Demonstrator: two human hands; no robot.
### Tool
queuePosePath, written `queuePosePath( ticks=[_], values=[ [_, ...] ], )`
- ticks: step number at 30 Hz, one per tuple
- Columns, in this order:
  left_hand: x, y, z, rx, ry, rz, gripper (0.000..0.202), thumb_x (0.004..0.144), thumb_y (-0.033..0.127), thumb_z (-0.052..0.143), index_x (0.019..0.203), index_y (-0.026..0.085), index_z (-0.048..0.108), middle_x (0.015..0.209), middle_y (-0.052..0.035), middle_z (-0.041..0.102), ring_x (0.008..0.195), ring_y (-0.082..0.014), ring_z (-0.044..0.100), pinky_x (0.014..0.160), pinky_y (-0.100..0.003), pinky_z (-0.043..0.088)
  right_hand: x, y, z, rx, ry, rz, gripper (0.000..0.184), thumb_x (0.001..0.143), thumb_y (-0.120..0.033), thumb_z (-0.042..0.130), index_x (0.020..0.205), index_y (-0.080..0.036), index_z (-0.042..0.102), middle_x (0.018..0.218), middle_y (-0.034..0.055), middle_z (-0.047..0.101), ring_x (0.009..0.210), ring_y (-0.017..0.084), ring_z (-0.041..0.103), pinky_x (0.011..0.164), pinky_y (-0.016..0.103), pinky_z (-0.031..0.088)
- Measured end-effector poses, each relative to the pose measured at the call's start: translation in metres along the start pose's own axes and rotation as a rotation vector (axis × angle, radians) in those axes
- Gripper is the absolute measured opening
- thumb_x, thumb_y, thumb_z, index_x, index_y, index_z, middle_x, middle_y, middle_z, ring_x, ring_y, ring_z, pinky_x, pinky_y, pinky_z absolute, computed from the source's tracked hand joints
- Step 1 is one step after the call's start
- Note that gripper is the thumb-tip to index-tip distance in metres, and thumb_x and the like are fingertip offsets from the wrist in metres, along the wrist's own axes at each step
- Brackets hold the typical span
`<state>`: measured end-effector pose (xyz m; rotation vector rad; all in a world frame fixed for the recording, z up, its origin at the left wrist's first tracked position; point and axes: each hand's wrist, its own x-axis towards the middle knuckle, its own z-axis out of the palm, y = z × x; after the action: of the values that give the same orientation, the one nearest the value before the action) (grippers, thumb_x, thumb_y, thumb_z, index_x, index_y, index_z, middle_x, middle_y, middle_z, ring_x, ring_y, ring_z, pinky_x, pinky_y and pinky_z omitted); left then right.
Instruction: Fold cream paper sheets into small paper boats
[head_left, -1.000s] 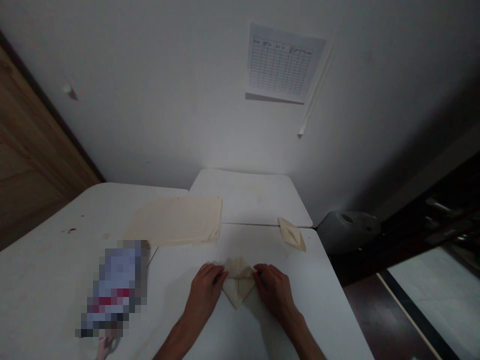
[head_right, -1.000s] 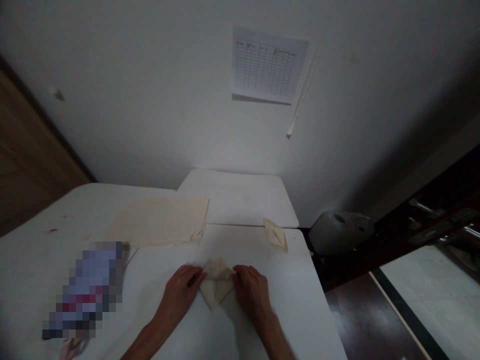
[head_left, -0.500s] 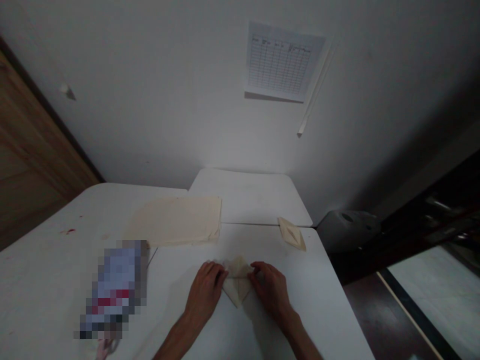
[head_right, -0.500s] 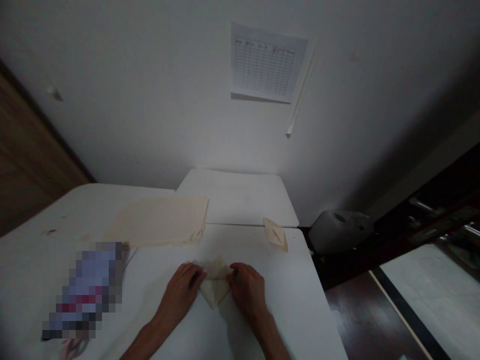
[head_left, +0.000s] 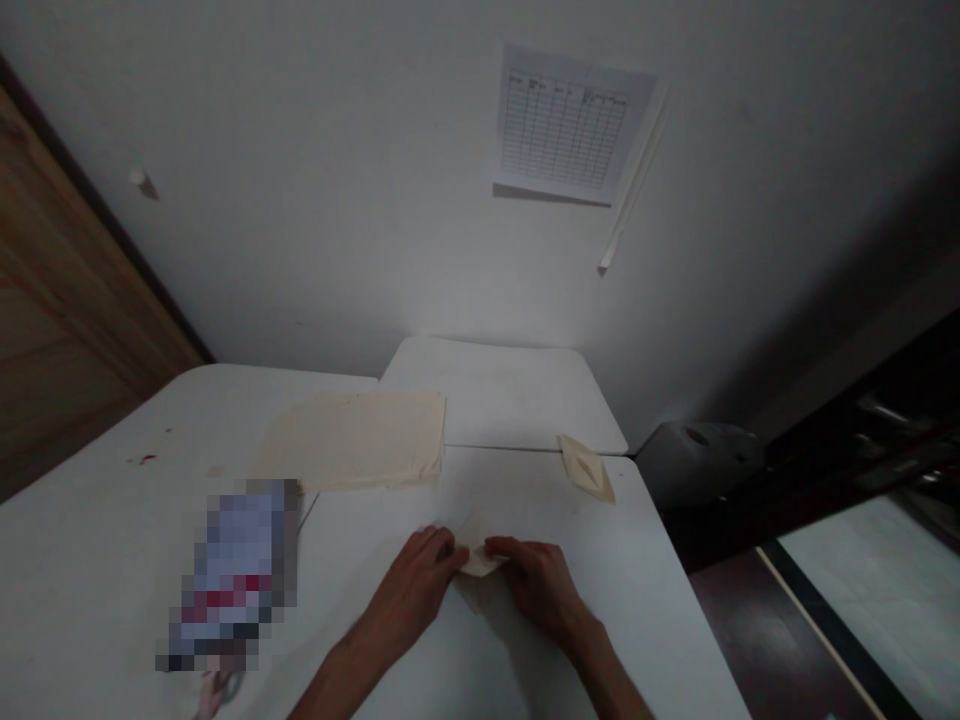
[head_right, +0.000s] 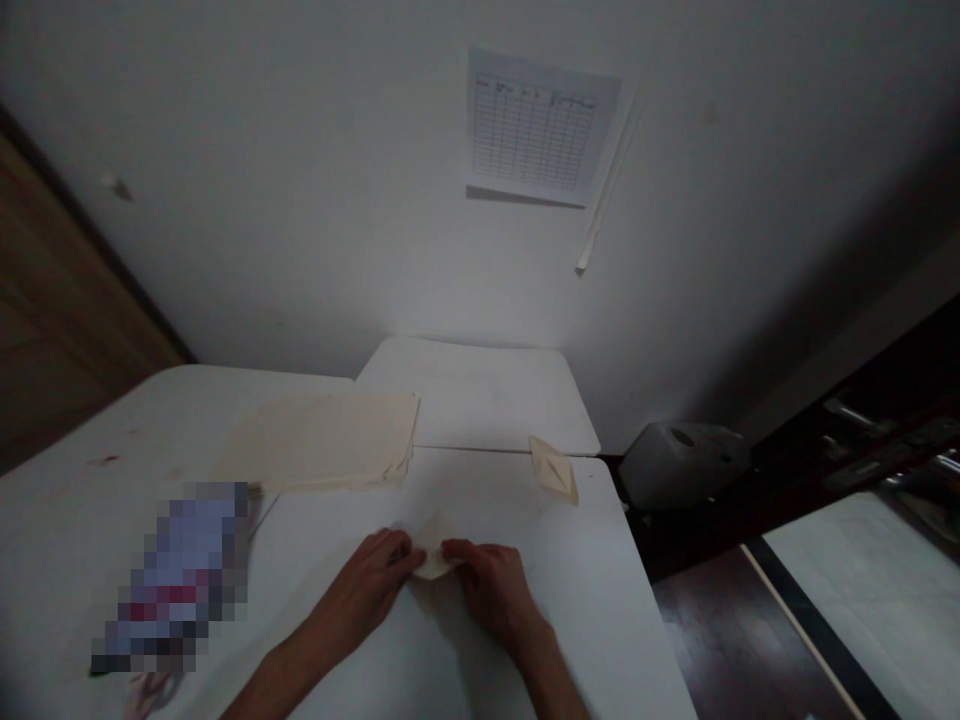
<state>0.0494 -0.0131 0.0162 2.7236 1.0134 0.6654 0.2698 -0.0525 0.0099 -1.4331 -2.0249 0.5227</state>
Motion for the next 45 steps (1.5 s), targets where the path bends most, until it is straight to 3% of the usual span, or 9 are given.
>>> queuePosePath(
  ticks=[4,8,14,19,31,45],
  values=[
    [0.002,0.003,-0.002,-0.052,-0.041,-0.001,0.025,0.089,0.010,0.049,0.106,0.023,0.063,0.093,-0.0066,0.055,0.088,-0.0221,0.051,0.077,-0.037,0.046,0.003,-0.001,0.001,0.008,-0.046,0.006,0.045,0.078,-0.005,0.050,0.112,-0.030,0.065,0.101,-0.0023,0.072,0.086,0.016,0.070,0.084,0.025,0.050],
    [-0.001,0.002,0.000,-0.116,0.004,-0.029,0.027,0.088,0.012,0.052,0.108,0.025,0.063,0.098,-0.0068,0.057,0.093,-0.0226,0.052,0.081,-0.039,0.047,0.004,0.005,0.001,-0.023,0.006,0.036,0.037,0.079,-0.009,0.054,0.106,-0.030,0.068,0.100,-0.0016,0.073,0.085,0.017,0.070,0.082,0.027,0.051],
    [-0.003,-0.005,0.002,-0.216,0.131,-0.099,0.021,0.093,0.023,0.048,0.087,0.020,0.068,0.086,-0.0066,0.060,0.083,-0.0206,0.056,0.073,-0.034,0.050,-0.002,0.014,-0.002,-0.068,0.117,0.109,0.023,0.084,-0.026,0.062,0.105,-0.030,0.068,0.086,-0.0028,0.074,0.072,0.016,0.070,0.069,0.024,0.052],
    [-0.006,-0.013,0.008,-0.198,0.203,-0.166,0.027,0.094,0.030,0.048,0.080,0.021,0.069,0.075,-0.0051,0.060,0.075,-0.0202,0.056,0.067,-0.033,0.050,-0.006,0.019,-0.003,-0.052,0.153,0.145,0.023,0.084,-0.028,0.061,0.106,-0.029,0.066,0.086,-0.0037,0.074,0.069,0.015,0.069,0.068,0.024,0.051],
    [-0.001,-0.010,0.007,-0.195,0.190,-0.300,0.023,0.092,0.031,0.052,0.077,0.021,0.066,0.076,-0.0041,0.060,0.078,-0.0224,0.055,0.074,-0.038,0.047,-0.006,0.016,-0.006,-0.022,0.210,0.248,0.023,0.085,-0.030,0.058,0.108,-0.029,0.063,0.086,-0.0042,0.073,0.068,0.015,0.068,0.065,0.025,0.048],
    [0.008,0.001,0.013,0.033,0.183,-0.390,0.028,0.092,0.031,0.046,0.068,0.019,0.055,0.072,-0.0039,0.056,0.076,-0.0232,0.052,0.075,-0.038,0.042,0.001,0.001,-0.007,-0.177,0.138,0.376,0.024,0.088,-0.032,0.054,0.112,-0.029,0.058,0.086,-0.0041,0.071,0.076,0.016,0.067,0.067,0.024,0.042]
  ],
)
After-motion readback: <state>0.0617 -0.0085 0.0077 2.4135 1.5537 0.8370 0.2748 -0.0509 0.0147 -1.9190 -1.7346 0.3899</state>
